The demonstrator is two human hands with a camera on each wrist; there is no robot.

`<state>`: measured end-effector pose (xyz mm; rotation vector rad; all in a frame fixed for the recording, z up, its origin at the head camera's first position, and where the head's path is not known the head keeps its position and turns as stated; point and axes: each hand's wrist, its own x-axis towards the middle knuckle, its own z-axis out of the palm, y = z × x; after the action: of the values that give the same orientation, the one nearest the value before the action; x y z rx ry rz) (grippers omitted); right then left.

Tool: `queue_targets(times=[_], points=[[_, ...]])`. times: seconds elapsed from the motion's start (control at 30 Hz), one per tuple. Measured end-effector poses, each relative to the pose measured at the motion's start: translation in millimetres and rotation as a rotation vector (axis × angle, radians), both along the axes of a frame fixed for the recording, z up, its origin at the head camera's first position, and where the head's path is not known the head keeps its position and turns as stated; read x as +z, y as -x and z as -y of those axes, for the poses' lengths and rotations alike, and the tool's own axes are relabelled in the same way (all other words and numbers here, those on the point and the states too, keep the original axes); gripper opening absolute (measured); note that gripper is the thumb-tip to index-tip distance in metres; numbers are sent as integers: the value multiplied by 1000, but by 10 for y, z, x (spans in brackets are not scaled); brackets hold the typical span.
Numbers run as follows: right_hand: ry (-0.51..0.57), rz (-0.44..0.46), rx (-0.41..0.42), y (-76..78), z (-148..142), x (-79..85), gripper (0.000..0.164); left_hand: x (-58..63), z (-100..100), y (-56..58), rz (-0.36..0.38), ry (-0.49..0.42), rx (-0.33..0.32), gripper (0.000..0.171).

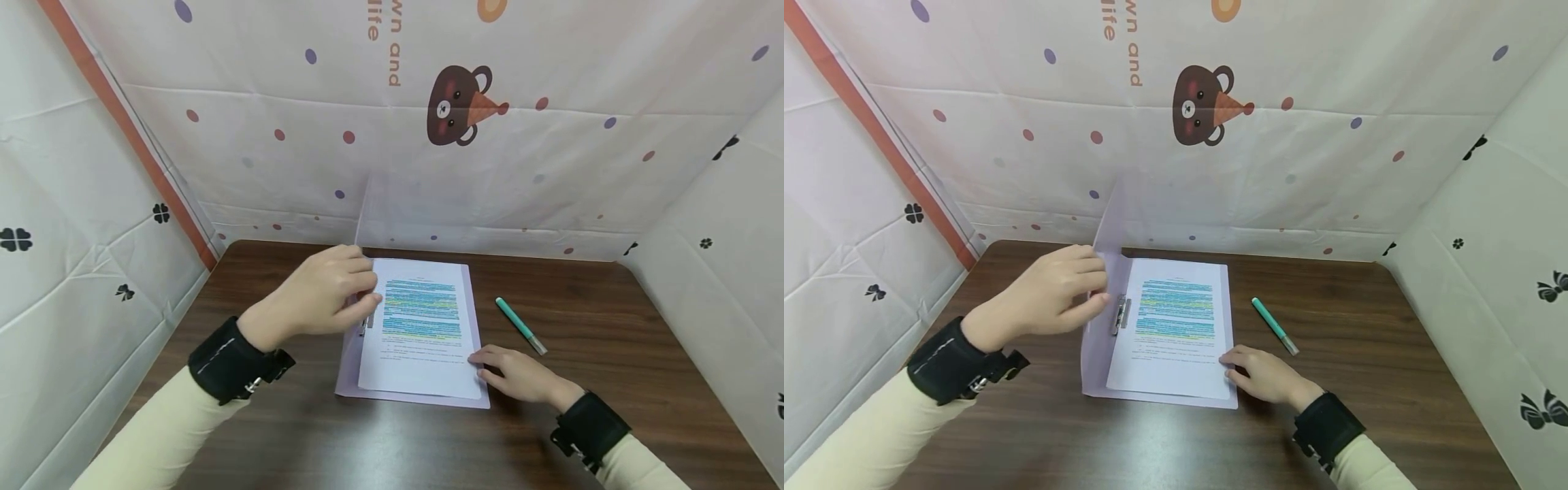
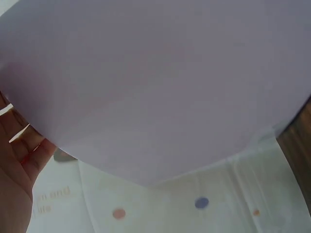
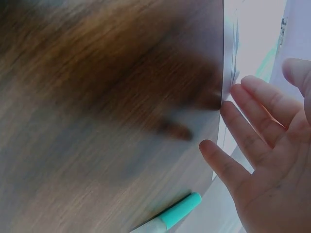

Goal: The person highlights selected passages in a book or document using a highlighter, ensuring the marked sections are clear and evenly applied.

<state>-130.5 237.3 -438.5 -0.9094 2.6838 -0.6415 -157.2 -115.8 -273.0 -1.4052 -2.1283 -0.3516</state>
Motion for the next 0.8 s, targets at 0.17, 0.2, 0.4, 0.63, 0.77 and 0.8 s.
queue_targets(times=[0.17, 0.2, 0.4, 0.63, 0.77, 0.8], points=[[1, -19, -10, 11, -41, 8, 31, -9, 188, -7, 26, -46, 29, 22], [4, -20, -11, 13, -48, 10, 31, -9, 220, -14, 29, -51, 34, 22], [5, -44, -11, 9, -44, 17, 31, -27, 393, -52, 54, -78, 58, 20], [-32, -103, -20, 21, -43, 4, 30, -50, 577, -73, 115, -109, 73, 18], [-70, -148, -20, 28, -66, -10, 32, -57, 662, -70, 123, -139, 41, 18], [-75, -154, -19, 29, -71, -14, 33, -58, 686, -73, 130, -140, 40, 18]])
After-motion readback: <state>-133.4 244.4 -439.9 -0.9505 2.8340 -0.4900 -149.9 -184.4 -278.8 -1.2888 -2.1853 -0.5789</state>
